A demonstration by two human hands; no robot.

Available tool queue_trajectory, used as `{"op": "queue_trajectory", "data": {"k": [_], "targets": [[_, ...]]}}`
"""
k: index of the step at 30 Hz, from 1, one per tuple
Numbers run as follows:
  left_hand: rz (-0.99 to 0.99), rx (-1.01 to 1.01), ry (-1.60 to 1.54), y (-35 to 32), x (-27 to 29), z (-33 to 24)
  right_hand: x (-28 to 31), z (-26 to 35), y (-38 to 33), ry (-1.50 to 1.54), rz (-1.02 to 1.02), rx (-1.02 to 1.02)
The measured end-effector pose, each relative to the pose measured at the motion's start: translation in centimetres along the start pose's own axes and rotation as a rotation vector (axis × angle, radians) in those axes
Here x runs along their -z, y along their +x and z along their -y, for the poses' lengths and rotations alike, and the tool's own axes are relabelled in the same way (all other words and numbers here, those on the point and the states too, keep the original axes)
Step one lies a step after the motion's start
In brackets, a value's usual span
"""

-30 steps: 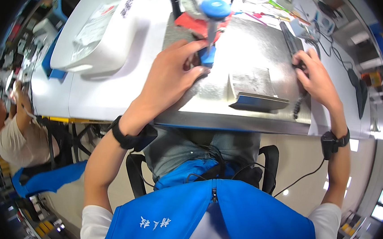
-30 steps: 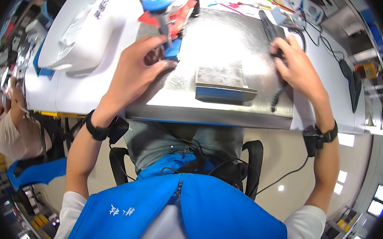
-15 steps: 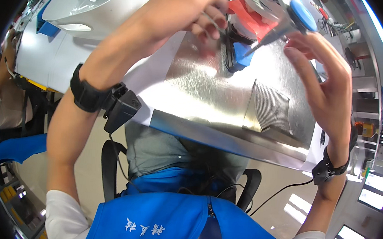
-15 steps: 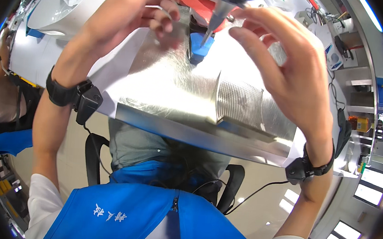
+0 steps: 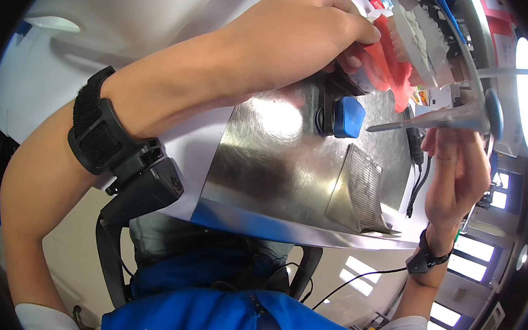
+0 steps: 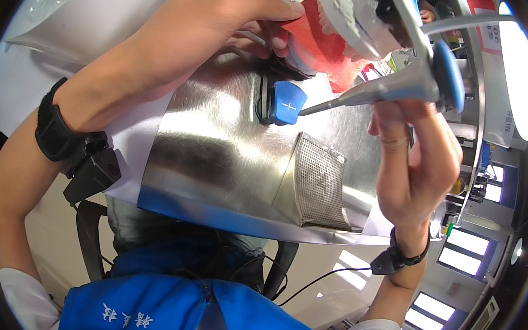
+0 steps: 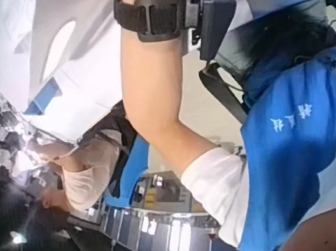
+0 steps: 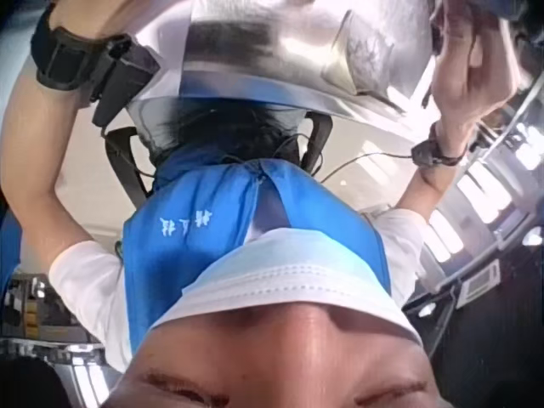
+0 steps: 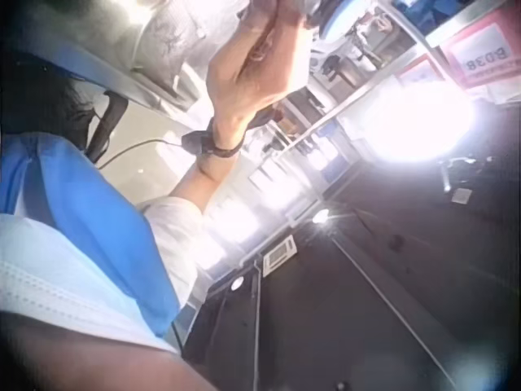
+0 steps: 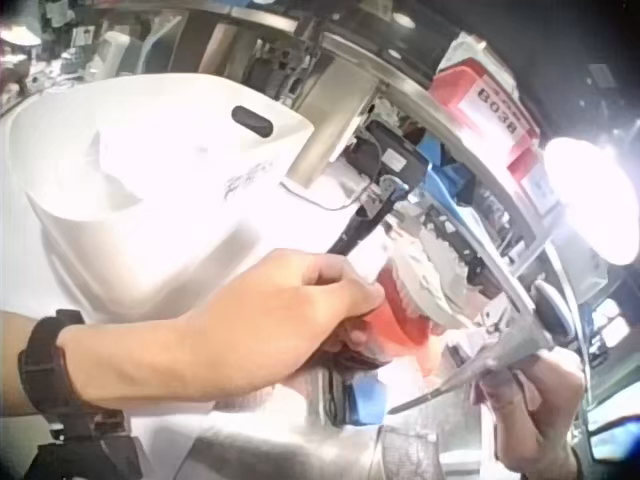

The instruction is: Using a handheld grinding tool to refine the edges and surfaces of a dental mold.

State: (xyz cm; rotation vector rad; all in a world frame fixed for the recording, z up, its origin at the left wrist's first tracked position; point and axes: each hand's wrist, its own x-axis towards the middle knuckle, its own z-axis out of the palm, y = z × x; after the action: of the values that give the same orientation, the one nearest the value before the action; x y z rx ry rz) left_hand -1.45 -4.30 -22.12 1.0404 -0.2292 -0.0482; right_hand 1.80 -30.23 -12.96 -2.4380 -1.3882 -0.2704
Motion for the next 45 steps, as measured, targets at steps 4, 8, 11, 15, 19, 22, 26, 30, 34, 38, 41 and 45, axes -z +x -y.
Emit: {"op": "queue_trajectory", "data": {"k": [4,8,11,15,19,22,26,30,34,38,41,45], "targets": [[-0.054,-0.034,0.182,-0.5,-0.1,-0.6,0.3,0.2,-0.2,0.01,-0.026,-0.042],[-0.023,-0.086,0.233,-0.4,0.3,-0.3,-0.5,0.3,-0.7,0.133,-0.014,-0.13],[0.019,0.073,0.196,-0.7,0.8,-1.8,-1.2,0.5,-0.7,0.189,-0.079,-0.127],[-0.09,0.019,0.273,-0.7,-0.1,-0.8,-1.1,-0.5,-0.7,0.142,-0.121,-0.031],[-0.006,-0.027,0.266,-0.9,0.4,-1.1,-1.3,0.6,-0.5,0.158,-0.189,-0.085],[0.008,-0.017,0.245,-0.8,0.3,-0.8,-1.0,-0.2,-0.8,0.114,-0.116,-0.075],[-0.078,0.01,0.309,-1.3,-0.5,-1.5,-1.7,-0.4,-1.3,0.188,-0.092,-0.131],[-0.051,0.095,0.341,-1.0,-0.1,-1.8,-1.4,0.0,-0.9,0.166,-0.189,-0.135],[0.045,-0.037,0.31,-0.7,1.0,-0.9,-1.2,-0.4,-1.2,0.186,-0.075,-0.125],[0.084,-0.321,0.893,-3.1,0.2,-3.1,-2.1,-1.4,-0.9,0.51,-0.14,-0.113],[0.131,0.211,1.031,-0.8,-1.6,-6.2,-1.9,-1.4,-1.2,0.518,-0.125,-0.134],[0.31,-0.371,1.052,-1.2,2.0,-3.1,-1.5,-0.9,-0.6,0.468,-0.149,-0.134]]}}
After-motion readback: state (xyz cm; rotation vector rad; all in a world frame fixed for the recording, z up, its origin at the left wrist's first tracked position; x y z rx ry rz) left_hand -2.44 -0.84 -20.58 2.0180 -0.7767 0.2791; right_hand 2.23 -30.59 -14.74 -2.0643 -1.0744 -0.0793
